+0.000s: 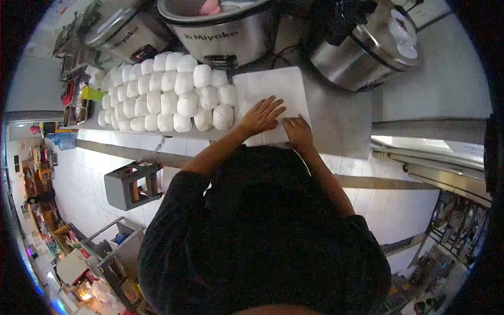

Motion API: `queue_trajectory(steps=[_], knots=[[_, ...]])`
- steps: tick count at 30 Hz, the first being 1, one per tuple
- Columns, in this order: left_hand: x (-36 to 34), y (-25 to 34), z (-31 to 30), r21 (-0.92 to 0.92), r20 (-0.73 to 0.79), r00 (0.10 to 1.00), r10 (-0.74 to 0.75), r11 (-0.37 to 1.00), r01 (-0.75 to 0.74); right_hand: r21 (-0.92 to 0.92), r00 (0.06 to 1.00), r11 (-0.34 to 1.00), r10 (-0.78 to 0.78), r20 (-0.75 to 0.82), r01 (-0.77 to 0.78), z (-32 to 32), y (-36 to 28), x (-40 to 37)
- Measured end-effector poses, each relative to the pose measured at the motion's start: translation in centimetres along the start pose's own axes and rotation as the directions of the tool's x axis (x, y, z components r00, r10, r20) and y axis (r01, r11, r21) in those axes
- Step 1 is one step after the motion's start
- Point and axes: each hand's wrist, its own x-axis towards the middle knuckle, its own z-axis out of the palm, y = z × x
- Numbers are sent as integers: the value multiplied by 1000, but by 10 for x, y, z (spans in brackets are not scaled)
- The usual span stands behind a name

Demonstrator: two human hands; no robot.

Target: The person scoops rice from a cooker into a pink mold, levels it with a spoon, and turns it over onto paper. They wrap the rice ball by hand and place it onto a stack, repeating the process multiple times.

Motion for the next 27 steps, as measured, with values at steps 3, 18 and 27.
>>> queue_trajectory(steps=[3, 18, 27], knots=[[-8, -4, -3, 11, 244, 968, 64, 998, -68, 265, 967, 930, 237, 95, -254, -7, -17, -10], [25, -65, -14, -111, 434, 885, -171, 964, 241, -62, 905, 906, 422, 45, -419, 14, 18, 56], [-14, -67, 16, -431, 476, 822, -311, 733, 527, -12, 936, 937, 349, 51, -349, 49, -29, 23]])
